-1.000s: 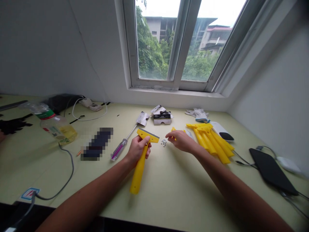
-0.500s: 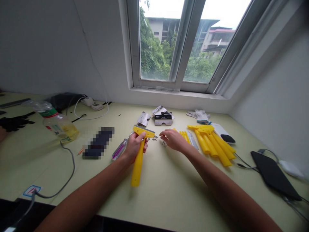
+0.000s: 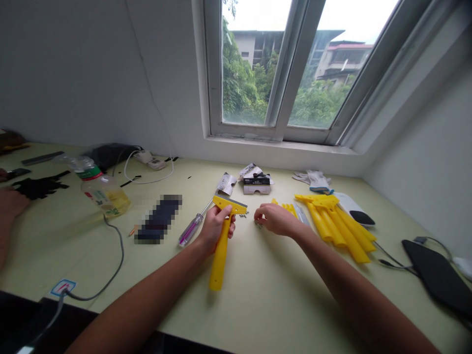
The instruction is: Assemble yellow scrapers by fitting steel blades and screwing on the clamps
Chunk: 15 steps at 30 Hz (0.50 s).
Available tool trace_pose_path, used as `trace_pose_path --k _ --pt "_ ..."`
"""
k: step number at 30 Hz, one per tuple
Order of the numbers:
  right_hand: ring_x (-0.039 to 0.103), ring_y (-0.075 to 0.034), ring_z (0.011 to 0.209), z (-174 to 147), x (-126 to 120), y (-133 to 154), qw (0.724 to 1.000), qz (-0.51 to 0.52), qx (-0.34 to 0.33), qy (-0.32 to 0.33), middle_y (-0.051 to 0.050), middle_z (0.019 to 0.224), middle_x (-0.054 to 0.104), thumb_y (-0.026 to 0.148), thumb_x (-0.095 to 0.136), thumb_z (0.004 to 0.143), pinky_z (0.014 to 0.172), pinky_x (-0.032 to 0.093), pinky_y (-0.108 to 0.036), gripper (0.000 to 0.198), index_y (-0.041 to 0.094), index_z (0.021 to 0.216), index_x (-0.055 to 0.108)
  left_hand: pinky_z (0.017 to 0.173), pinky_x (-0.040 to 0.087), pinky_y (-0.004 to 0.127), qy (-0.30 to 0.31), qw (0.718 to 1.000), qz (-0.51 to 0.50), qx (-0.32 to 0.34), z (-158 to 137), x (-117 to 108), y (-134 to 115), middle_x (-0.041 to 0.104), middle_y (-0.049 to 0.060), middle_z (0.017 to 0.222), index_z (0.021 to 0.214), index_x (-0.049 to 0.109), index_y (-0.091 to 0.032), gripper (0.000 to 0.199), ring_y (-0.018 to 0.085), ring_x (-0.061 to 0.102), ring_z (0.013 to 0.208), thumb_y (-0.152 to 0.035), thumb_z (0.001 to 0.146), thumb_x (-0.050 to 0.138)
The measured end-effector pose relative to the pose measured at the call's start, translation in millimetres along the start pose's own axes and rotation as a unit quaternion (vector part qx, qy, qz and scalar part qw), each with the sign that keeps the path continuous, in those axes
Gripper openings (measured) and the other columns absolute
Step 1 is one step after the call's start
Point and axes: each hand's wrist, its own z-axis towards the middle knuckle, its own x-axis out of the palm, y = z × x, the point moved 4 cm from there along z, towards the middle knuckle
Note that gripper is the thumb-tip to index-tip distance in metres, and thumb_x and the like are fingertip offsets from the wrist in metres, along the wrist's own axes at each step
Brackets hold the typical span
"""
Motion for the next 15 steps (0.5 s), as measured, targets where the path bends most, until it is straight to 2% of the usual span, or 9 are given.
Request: trace_pose_path --k 6,11,15 --pt "0.064 -0.02 0.082 4 2 0 1.0 -0.002 -0.003 -0.004 -0.006 0.086 0.072 0.016 0.054 0.082 0.073 0.043 -0.027 0.019 0.021 0.082 0.073 0.04 0.035 0.019 0.008 1.0 0.012 -0.001 -1 1 1 0.054 -0.002 0.07 0.086 0.046 -0.017 0.028 0.006 0.047 0.043 -0.038 0.081 0.062" --pt "0.063 -0.019 0.089 0 -13 -6 1.0 0.005 0.007 -0.016 -0.005 0.097 0.072 0.019 0.046 0.088 0.077 0.044 -0.027 0.026 0.023 0.096 0.071 0.04 0.034 0.019 0.015 1.0 0.009 0.01 -1 1 -1 0.054 -0.002 0.071 0.087 0.045 -0.017 0.025 0.006 0.048 0.044 -0.038 0.083 0.059" --pt "0.064 -0.018 0.085 -2 -14 -16 1.0 0.008 0.004 0.017 -0.003 0.092 0.073 0.018 0.053 0.084 0.075 0.044 -0.027 0.024 0.025 0.096 0.072 0.04 0.034 0.019 0.014 1.0 0.013 -0.001 -2 3 -1 0.053 -0.002 0.071 0.085 0.044 -0.017 0.026 0.006 0.047 0.043 -0.038 0.082 0.06"
